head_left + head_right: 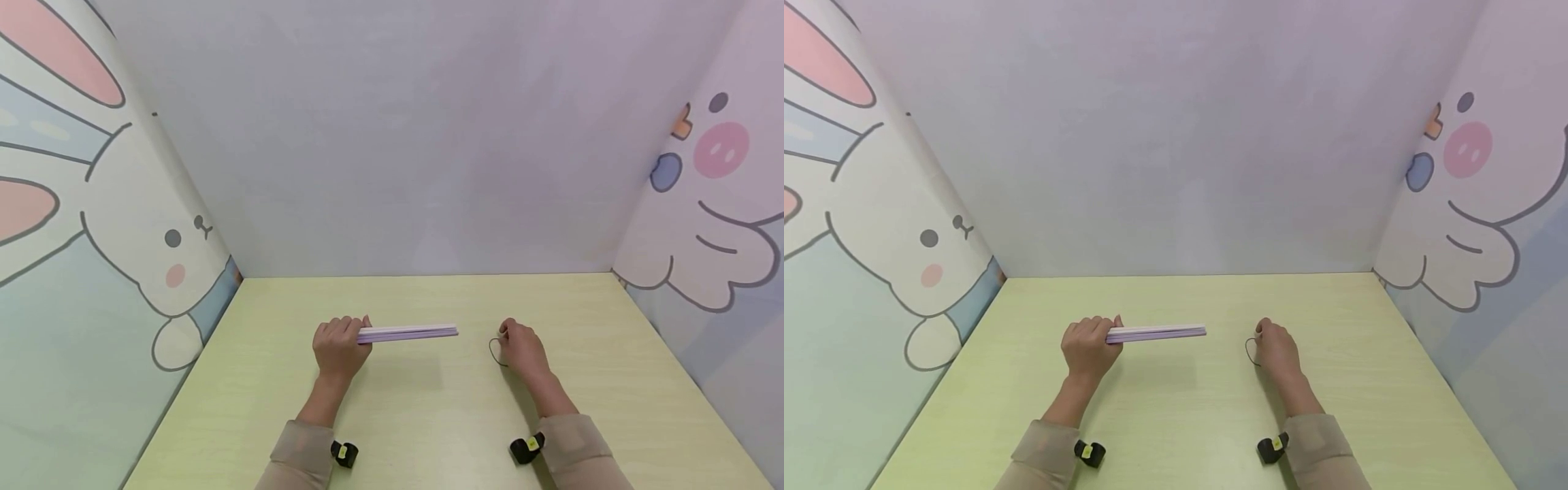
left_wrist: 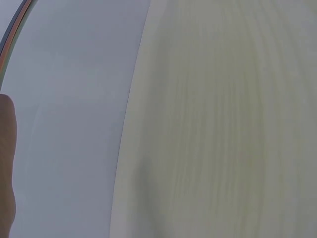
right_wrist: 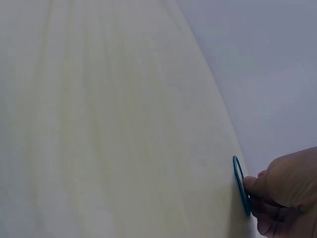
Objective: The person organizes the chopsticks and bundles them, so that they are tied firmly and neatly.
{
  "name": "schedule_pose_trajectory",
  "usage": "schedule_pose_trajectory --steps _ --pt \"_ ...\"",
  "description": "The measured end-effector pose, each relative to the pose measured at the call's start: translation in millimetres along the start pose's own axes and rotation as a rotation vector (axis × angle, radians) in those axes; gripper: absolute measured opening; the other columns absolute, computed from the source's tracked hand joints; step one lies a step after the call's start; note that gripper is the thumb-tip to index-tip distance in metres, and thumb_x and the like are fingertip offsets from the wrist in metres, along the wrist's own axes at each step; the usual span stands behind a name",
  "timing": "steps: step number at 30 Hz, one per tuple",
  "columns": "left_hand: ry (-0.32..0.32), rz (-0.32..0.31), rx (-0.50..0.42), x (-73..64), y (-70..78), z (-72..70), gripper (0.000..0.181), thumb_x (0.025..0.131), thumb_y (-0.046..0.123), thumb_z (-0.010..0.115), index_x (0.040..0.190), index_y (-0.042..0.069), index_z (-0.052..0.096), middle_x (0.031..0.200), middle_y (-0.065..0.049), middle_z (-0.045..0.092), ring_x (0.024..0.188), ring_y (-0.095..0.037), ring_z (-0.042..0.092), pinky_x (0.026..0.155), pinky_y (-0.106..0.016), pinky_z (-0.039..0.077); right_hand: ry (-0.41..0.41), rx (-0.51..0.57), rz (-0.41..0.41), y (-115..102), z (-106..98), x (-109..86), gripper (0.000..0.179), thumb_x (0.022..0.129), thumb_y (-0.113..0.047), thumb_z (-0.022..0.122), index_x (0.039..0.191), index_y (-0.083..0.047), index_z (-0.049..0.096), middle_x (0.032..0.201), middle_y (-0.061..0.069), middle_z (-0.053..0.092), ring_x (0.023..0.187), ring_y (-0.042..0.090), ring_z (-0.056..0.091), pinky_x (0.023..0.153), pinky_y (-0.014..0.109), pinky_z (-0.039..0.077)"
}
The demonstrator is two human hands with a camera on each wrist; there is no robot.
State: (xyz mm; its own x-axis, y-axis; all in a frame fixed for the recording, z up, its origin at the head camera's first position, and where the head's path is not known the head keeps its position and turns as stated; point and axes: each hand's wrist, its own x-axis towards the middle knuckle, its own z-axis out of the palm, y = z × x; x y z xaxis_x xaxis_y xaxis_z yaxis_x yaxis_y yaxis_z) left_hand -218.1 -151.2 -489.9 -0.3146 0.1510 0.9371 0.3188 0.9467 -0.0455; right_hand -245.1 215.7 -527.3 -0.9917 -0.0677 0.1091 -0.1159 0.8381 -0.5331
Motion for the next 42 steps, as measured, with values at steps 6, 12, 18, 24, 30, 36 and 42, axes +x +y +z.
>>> schedule_pose_trajectory --steps 6,12,18,24,30,36,42 --pt "-0.012 -0.001 -0.002 -1.0 0.2 -0.7 0.023 0.082 0.017 0.065 0.061 0.008 0.061 0.053 -0.002 0.058 0.043 -0.021 0.051 0.044 -0.035 0.040 -0.037 -0.040 -0.034 2 2 -0.9 0.017 0.098 0.002 0.049 0.110 0.009 0.059 0.099 0.024 0.065 0.093 0.040 0.064 0.081 0.053 0.051" --pt "-0.019 -0.006 -0.005 -0.2 1.3 -1.3 0.023 0.083 0.017 0.064 0.062 0.007 0.062 0.053 -0.002 0.057 0.043 -0.021 0.052 0.045 -0.036 0.041 0.082 -0.011 -0.126 -2 3 -3.8 0.013 0.098 0.002 0.057 0.104 0.006 0.068 0.096 0.017 0.060 0.088 0.035 0.061 0.080 0.051 0.050" --pt "-0.022 -0.006 0.001 0.7 1.8 -0.9 0.023 0.084 0.017 0.064 0.063 0.006 0.062 0.054 -0.003 0.057 0.043 -0.022 0.051 0.044 -0.036 0.039 0.279 0.097 -0.209 -14 -3 -2.1 0.011 0.097 0.002 0.058 0.102 0.005 0.068 0.096 0.018 0.066 0.083 0.033 0.064 0.074 0.048 0.051" --pt "-0.020 -0.014 0.015 3.0 2.5 0.7 0.021 0.082 0.017 0.066 0.064 0.006 0.063 0.055 -0.003 0.058 0.043 -0.023 0.051 0.043 -0.036 0.037 0.458 0.211 -0.299 -33 -15 0.4 0.009 0.092 0.008 0.064 0.097 0.005 0.071 0.085 0.013 0.071 0.069 0.023 0.064 0.058 0.025 0.050" --pt "-0.027 -0.010 0.035 9.7 4.4 2.3 0.020 0.081 0.017 0.068 0.064 0.007 0.064 0.055 -0.003 0.058 0.043 -0.022 0.050 0.043 -0.035 0.037 0.491 0.335 -0.268 -64 -28 -1.3 0.009 0.092 0.005 0.065 0.096 0.003 0.073 0.083 0.011 0.073 0.069 0.022 0.065 0.057 0.013 0.046" --pt "-0.053 0.003 0.044 20.1 6.4 2.4 0.021 0.083 0.018 0.067 0.065 0.008 0.065 0.056 -0.002 0.060 0.044 -0.020 0.052 0.044 -0.034 0.038 0.476 0.460 -0.292 -93 -35 -4.9 0.011 0.092 0.006 0.065 0.096 0.002 0.075 0.082 0.009 0.073 0.066 0.015 0.062 0.054 0.013 0.046" --pt "-0.082 0.005 0.050 28.7 6.9 0.7 0.024 0.087 0.020 0.065 0.066 0.008 0.066 0.058 -0.002 0.062 0.046 -0.022 0.054 0.045 -0.035 0.040 0.393 0.609 -0.279 -115 -39 -12.2 0.012 0.095 0.002 0.064 0.100 0.001 0.075 0.083 0.011 0.071 0.062 0.010 0.056 0.050 0.018 0.046"
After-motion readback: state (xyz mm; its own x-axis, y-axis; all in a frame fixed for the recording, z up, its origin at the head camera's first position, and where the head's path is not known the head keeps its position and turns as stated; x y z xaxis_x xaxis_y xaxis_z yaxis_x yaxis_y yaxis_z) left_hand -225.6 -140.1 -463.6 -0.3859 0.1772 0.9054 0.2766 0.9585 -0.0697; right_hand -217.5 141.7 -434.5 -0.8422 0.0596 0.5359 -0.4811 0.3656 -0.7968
